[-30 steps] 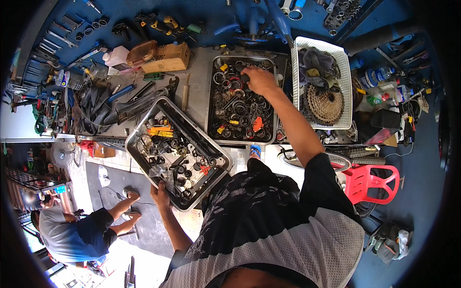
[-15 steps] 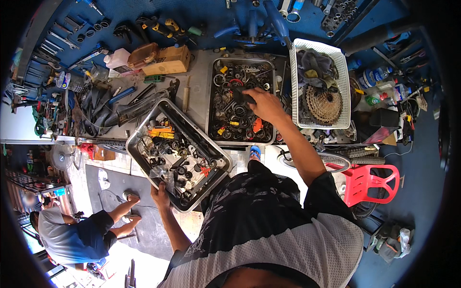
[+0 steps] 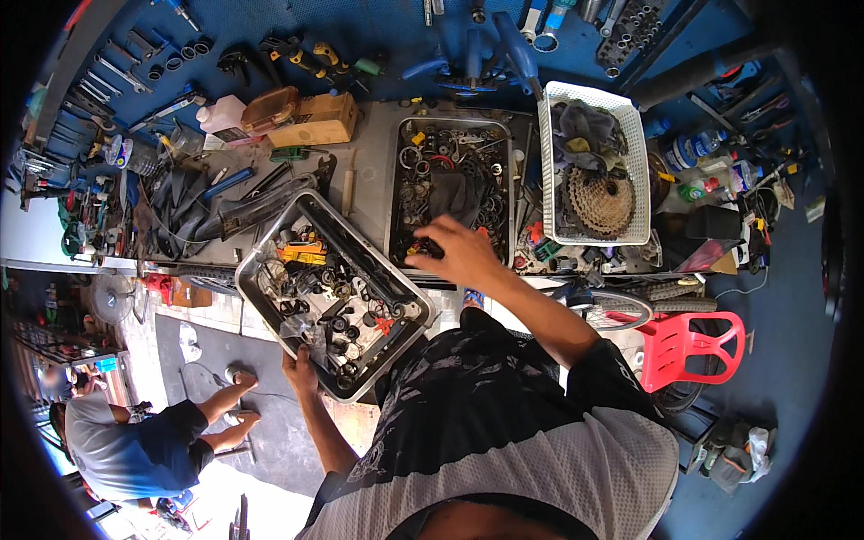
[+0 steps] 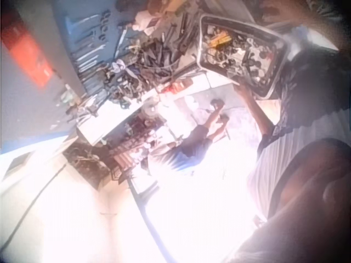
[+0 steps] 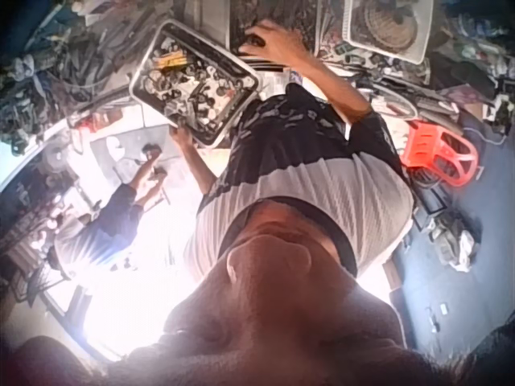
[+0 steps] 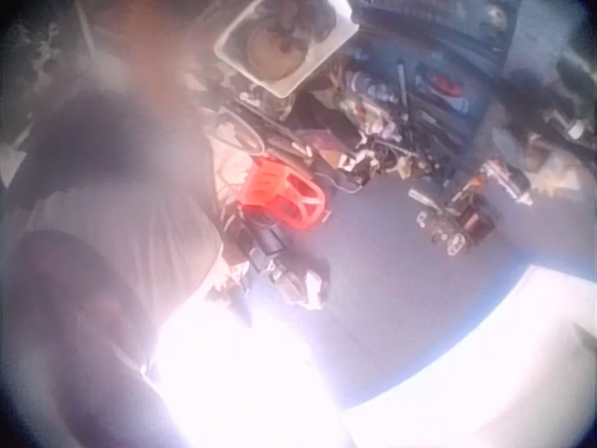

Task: The person organizes small bicycle parts and tools on a workbench. They move items between trays, sort components, and handle a bicycle chain and various containers.

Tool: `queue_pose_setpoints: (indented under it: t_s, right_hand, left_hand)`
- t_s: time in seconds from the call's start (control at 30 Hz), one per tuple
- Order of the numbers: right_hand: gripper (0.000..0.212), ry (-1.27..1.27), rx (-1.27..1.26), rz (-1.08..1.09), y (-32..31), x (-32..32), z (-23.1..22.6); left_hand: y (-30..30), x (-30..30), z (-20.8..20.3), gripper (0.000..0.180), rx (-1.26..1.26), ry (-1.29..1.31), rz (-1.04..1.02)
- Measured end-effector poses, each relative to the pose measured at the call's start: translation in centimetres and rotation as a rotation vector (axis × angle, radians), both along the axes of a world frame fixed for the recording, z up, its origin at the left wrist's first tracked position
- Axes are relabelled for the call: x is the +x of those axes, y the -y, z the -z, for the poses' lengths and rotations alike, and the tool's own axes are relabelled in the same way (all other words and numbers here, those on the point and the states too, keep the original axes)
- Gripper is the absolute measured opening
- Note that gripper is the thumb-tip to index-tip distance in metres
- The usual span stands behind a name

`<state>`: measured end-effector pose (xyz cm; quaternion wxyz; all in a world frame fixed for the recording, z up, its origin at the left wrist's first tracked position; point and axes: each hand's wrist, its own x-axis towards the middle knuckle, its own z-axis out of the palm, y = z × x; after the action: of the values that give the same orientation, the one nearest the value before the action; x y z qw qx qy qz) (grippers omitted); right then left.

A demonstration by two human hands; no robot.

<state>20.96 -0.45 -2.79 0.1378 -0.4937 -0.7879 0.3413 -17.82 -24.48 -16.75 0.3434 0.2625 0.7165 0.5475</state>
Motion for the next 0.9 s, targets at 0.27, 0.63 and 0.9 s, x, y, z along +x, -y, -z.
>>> queue_pose_setpoints:
  t_s: [0.27,0.63,0.9]
  right_hand:
    - [0.055,-0.046,-0.122,-0.099,2.6,-4.7,5.3]
    - [0.040,0.060,-0.007,-0.050,3.3,-6.5,5.3]
    - [0.038,-0.035,-0.091,-0.124,2.7,-5.7,4.7]
  left_hand:
    - [-0.1,0.3,-0.9,0.023,-0.028,-0.020,-0.015]
    - [-0.6,0.4,-0.8,0.010,-0.005,-0.024,0.002]
    - [-0.3,-1.0,-0.7,0.011,0.061,-0.060,0.044]
